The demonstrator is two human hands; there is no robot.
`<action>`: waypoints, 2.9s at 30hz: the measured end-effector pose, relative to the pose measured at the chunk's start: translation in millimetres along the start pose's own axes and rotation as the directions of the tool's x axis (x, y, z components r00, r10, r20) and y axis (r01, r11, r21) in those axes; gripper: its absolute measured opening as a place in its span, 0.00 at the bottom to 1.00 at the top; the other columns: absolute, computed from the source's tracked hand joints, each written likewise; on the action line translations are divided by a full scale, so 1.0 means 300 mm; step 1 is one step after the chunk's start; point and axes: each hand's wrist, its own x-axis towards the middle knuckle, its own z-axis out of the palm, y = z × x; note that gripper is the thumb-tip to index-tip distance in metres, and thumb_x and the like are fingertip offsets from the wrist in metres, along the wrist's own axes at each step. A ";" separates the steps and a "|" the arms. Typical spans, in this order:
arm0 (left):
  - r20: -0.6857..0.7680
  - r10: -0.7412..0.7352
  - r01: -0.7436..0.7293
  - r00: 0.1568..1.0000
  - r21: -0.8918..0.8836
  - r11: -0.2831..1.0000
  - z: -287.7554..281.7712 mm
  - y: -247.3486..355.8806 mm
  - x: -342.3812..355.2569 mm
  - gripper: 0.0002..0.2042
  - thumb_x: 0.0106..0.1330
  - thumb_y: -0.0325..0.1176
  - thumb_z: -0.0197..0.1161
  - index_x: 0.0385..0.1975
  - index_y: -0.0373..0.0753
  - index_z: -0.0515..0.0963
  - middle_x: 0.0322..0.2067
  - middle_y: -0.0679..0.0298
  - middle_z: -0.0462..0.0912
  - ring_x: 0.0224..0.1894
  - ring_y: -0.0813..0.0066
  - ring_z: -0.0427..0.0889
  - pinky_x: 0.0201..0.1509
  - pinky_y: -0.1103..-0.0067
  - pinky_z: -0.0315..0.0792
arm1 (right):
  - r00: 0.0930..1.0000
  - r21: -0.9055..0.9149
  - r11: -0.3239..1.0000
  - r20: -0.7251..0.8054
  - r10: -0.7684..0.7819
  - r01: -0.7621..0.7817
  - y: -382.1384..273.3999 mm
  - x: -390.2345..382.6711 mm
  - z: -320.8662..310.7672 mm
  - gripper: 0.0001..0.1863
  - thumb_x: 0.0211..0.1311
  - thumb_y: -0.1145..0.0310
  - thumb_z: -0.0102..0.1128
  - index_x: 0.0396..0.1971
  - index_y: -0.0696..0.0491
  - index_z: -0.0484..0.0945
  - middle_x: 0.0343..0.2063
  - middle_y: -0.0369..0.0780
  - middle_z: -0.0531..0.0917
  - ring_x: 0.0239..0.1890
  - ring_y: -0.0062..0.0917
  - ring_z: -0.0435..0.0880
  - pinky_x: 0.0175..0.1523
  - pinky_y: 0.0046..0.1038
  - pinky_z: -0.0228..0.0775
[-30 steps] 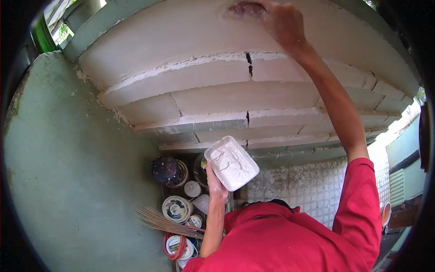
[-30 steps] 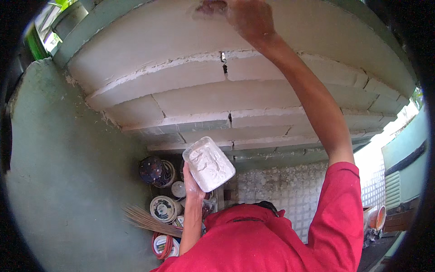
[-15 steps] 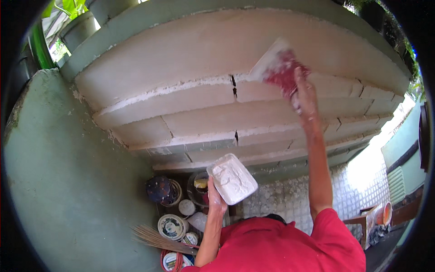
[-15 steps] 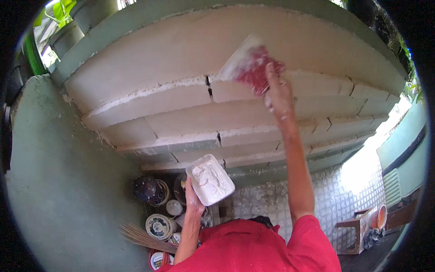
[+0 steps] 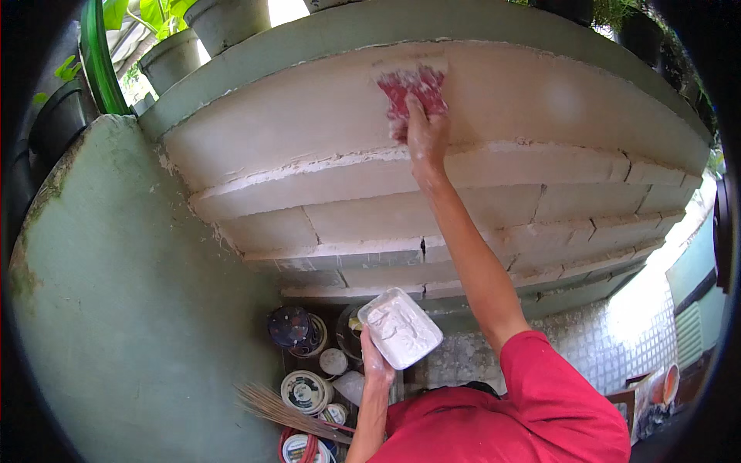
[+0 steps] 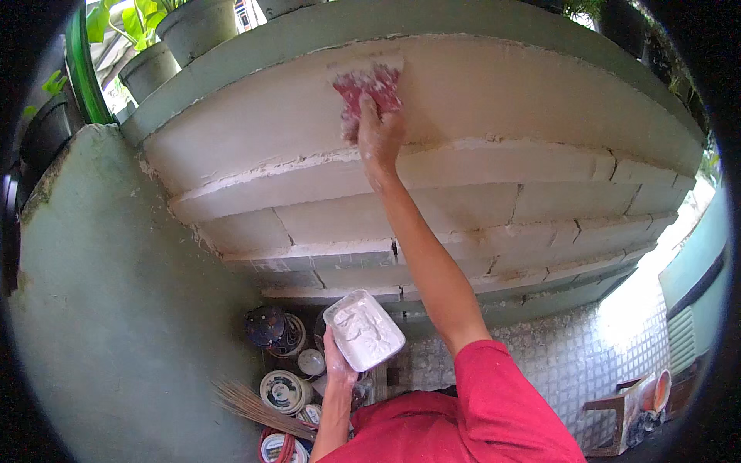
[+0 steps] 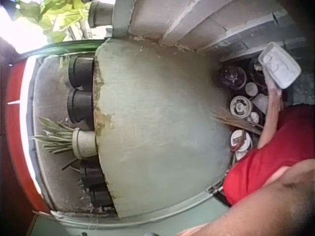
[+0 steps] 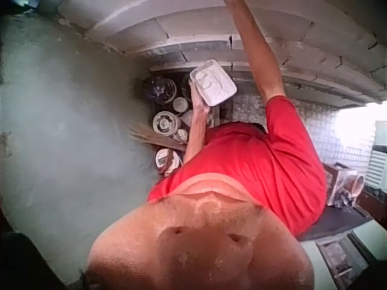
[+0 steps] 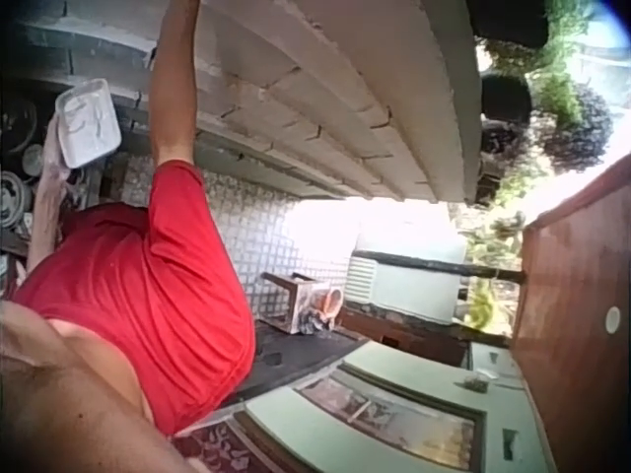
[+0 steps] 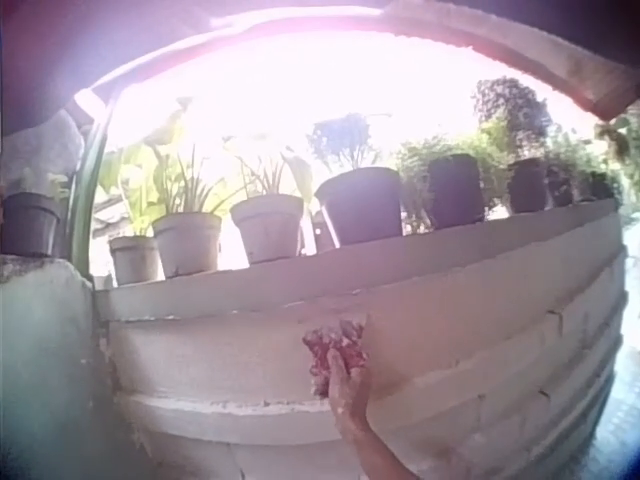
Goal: Patching a crack in an outdoor masonry wall using a small scraper and filler.
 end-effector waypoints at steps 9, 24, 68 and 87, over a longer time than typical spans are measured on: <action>0.005 0.054 -0.054 0.999 -0.009 0.998 -0.006 0.055 -0.032 0.28 0.73 0.53 0.36 0.62 0.39 0.64 0.58 0.59 0.73 0.57 0.63 0.75 0.62 0.68 0.69 | 0.992 0.039 0.999 0.125 0.031 -0.036 -0.087 -0.113 -0.052 0.11 0.66 0.62 0.58 0.28 0.52 0.79 0.15 0.33 0.77 0.14 0.15 0.72 0.21 0.20 0.63; 0.012 -0.004 0.004 1.000 0.002 1.000 0.005 0.022 -0.062 0.29 0.73 0.54 0.36 0.63 0.39 0.63 0.59 0.59 0.72 0.59 0.62 0.74 0.63 0.67 0.69 | 0.999 -0.444 0.895 0.030 -0.035 0.044 -0.056 -0.112 -0.337 0.10 0.61 0.62 0.63 0.30 0.53 0.82 0.19 0.30 0.79 0.20 0.09 0.73 0.22 0.18 0.63; 0.020 0.016 -0.015 1.000 -0.019 1.000 -0.003 0.012 -0.099 0.29 0.73 0.53 0.36 0.63 0.39 0.63 0.60 0.58 0.71 0.59 0.61 0.73 0.63 0.66 0.68 | 0.794 -0.801 0.195 0.466 -0.389 0.566 -0.007 -0.090 0.098 0.18 0.53 0.74 0.55 0.47 0.57 0.76 0.19 0.48 0.82 0.23 0.40 0.85 0.30 0.42 0.77; 0.035 -0.010 0.013 0.999 -0.073 0.997 -0.036 0.015 -0.108 0.28 0.73 0.53 0.37 0.64 0.40 0.62 0.61 0.58 0.70 0.60 0.60 0.72 0.64 0.64 0.68 | 0.896 -0.877 0.321 0.225 -0.382 0.358 0.034 -0.072 -0.193 0.17 0.51 0.72 0.60 0.44 0.51 0.81 0.24 0.54 0.79 0.29 0.49 0.81 0.36 0.45 0.72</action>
